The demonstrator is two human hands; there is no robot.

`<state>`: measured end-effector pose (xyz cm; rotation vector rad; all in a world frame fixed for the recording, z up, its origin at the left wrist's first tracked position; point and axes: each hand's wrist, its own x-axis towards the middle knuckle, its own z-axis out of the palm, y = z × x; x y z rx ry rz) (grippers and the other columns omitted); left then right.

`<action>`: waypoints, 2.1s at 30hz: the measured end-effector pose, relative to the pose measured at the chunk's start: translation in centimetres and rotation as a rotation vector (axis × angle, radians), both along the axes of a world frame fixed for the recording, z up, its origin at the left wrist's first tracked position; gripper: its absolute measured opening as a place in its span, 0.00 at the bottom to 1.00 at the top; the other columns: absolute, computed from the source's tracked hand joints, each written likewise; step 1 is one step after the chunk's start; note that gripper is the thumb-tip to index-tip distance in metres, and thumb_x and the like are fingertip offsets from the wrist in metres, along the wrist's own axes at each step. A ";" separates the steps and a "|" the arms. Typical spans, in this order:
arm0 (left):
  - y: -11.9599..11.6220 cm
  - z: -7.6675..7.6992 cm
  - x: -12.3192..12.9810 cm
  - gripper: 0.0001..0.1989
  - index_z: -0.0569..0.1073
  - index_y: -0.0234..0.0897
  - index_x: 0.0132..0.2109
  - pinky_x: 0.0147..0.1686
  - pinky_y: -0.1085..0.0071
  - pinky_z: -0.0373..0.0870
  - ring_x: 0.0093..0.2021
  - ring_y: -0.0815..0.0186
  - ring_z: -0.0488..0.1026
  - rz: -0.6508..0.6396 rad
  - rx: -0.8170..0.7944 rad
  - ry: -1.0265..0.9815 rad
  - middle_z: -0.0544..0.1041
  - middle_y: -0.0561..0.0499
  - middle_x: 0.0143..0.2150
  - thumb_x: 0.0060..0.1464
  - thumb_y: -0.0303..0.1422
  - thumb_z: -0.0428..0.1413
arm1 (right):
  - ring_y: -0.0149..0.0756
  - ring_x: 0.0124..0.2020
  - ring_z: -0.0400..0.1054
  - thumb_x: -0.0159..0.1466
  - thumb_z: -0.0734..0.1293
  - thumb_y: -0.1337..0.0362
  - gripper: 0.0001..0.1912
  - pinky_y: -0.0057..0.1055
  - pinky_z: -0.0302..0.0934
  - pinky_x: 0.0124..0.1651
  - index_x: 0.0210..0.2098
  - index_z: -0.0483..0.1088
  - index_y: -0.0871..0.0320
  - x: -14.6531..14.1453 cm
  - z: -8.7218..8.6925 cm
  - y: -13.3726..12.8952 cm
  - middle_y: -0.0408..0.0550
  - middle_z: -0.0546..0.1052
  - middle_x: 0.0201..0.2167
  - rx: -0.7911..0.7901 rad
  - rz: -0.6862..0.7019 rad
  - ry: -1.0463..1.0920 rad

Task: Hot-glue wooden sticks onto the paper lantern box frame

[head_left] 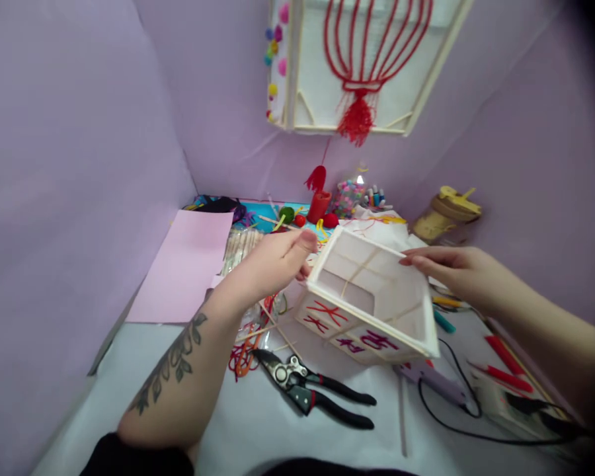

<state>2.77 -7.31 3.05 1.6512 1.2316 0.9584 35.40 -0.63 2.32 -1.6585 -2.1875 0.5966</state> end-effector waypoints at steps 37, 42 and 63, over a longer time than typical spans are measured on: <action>3.5 -5.7 0.2 0.20 0.74 0.36 0.21 0.25 0.70 0.57 0.19 0.69 0.65 -0.415 -0.054 0.550 0.73 0.52 0.18 0.53 0.46 0.59 | 0.40 0.26 0.70 0.59 0.62 0.53 0.15 0.35 0.63 0.30 0.31 0.77 0.53 -9.9 1.0 -0.4 0.47 0.77 0.24 -0.367 0.527 -0.359; 3.1 -3.7 -1.8 0.11 0.75 0.36 0.25 0.25 0.72 0.57 0.23 0.69 0.68 -0.421 -0.049 0.567 0.74 0.53 0.22 0.52 0.36 0.61 | 0.48 0.37 0.71 0.63 0.60 0.52 0.18 0.44 0.63 0.42 0.40 0.77 0.55 -3.9 3.2 2.2 0.55 0.79 0.38 0.148 0.272 -0.300; -0.6 1.7 -0.6 0.08 0.77 0.40 0.45 0.34 0.68 0.65 0.36 0.63 0.71 -0.172 0.503 0.819 0.72 0.49 0.37 0.63 0.33 0.54 | 0.36 0.28 0.71 0.60 0.64 0.55 0.22 0.31 0.61 0.32 0.51 0.73 0.56 -2.4 3.6 2.6 0.46 0.79 0.30 -0.021 0.250 -0.345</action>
